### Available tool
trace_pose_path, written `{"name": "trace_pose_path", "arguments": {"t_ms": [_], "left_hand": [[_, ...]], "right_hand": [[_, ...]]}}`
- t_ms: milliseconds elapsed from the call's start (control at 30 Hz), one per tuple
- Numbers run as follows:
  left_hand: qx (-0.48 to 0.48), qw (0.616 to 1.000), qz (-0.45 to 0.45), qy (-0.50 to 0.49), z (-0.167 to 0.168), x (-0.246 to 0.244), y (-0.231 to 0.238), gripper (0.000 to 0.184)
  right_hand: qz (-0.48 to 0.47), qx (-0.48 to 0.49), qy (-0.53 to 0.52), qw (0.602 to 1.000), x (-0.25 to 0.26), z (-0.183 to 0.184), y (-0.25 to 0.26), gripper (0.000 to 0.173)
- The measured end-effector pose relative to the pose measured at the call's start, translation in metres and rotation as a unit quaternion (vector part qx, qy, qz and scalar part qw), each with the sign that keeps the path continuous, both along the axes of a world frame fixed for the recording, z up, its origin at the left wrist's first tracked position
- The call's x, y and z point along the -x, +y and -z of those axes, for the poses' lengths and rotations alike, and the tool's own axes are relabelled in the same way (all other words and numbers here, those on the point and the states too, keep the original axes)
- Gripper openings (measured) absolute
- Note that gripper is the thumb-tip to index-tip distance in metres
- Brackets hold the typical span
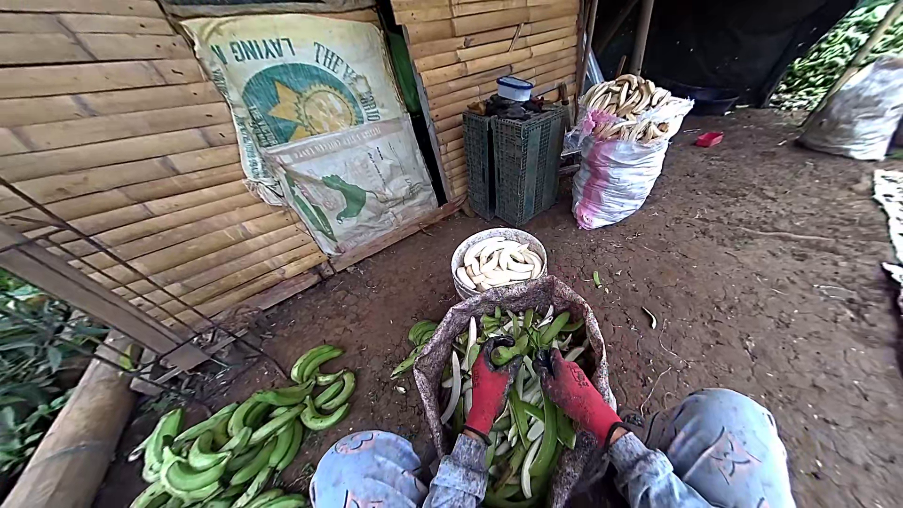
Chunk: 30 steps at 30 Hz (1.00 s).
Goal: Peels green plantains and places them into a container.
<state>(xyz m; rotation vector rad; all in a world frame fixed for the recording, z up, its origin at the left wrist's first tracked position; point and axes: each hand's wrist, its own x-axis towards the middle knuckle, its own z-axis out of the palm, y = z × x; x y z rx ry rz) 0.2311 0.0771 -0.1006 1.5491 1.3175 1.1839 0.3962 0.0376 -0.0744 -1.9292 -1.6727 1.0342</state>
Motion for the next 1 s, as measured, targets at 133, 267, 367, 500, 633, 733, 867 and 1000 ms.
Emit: {"name": "trace_pose_path", "arguments": {"t_ms": [133, 267, 367, 500, 633, 733, 867, 1000], "left_hand": [[0.000, 1.000, 0.008, -0.024, 0.000, 0.005, 0.004, 0.046], [0.015, 0.999, -0.005, -0.031, 0.003, 0.006, 0.008, 0.043], [-0.013, 0.994, 0.036, -0.106, -0.003, 0.002, -0.001, 0.040], [-0.059, 0.993, 0.036, -0.100, -0.045, 0.002, -0.010, 0.054], [0.018, 0.980, -0.060, -0.188, -0.083, 0.019, 0.014, 0.043], [0.125, 0.947, -0.023, -0.296, -0.097, 0.035, 0.024, 0.046], [0.158, 0.904, 0.023, -0.397, -0.082, 0.038, 0.028, 0.042], [0.156, 0.944, 0.028, -0.289, -0.064, 0.026, 0.003, 0.039]], "right_hand": [[-0.049, 0.020, -0.018, 0.998, -0.004, 0.001, 0.021, 0.044], [-0.078, 0.062, -0.085, 0.991, 0.003, 0.006, 0.037, 0.047], [-0.088, 0.100, -0.142, 0.981, -0.005, 0.016, 0.051, 0.052], [-0.103, 0.114, -0.159, 0.975, -0.009, 0.004, 0.060, 0.050], [-0.081, 0.014, 0.016, 0.997, -0.022, -0.042, 0.064, 0.042], [-0.129, -0.120, 0.054, 0.983, -0.019, -0.076, 0.047, 0.040], [-0.264, -0.262, 0.021, 0.928, 0.001, -0.057, 0.011, 0.034], [-0.212, -0.222, -0.122, 0.944, 0.006, -0.038, 0.015, 0.044]]}}
